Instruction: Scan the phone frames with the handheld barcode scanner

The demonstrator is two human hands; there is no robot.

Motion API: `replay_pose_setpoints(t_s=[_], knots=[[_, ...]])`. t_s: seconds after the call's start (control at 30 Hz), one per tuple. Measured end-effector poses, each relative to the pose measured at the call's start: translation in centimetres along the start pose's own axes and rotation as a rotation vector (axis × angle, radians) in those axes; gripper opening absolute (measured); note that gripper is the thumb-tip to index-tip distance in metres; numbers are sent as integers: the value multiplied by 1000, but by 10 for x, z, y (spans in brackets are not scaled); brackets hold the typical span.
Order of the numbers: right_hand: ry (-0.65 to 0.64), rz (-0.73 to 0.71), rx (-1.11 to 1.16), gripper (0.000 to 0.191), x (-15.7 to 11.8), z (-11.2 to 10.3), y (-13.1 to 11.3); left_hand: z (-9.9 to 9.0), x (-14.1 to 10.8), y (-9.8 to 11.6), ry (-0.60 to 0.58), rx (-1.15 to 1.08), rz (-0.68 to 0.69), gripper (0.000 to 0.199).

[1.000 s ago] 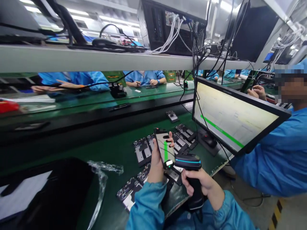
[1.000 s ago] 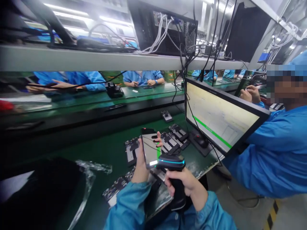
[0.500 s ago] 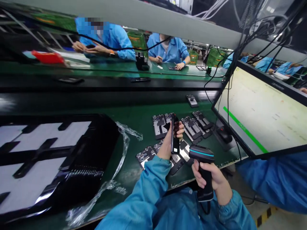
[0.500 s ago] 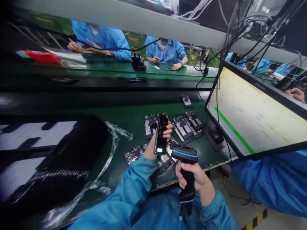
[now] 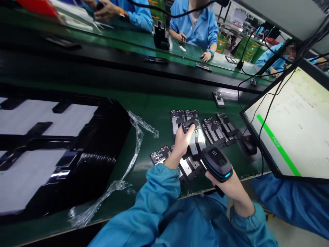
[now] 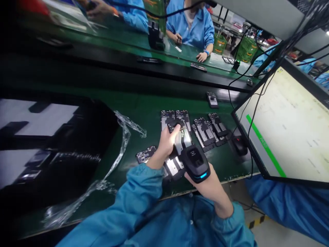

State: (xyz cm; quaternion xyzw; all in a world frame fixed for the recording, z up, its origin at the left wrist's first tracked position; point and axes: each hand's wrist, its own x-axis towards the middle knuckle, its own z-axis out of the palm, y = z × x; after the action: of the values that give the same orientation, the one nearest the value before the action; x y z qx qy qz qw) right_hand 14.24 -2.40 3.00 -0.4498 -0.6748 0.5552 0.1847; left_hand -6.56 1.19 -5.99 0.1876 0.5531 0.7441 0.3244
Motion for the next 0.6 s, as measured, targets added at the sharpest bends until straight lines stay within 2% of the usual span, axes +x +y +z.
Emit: replay_pose_setpoints(t_s=[0.1,0.27,0.47,0.6], knots=[[-30,-50,-86,26,16,13,-12,1,-4,7,45,190,120,37],[-23,-48,-135,26,31,25,-21,0,-8,19,70,233,166,36],[-38,-25,-100,26,31,24,-18,-1,-6,18,87,260,200,36],[-121,-102,-31,25,25,25,-18,-3,-7,15,126,266,228,40]])
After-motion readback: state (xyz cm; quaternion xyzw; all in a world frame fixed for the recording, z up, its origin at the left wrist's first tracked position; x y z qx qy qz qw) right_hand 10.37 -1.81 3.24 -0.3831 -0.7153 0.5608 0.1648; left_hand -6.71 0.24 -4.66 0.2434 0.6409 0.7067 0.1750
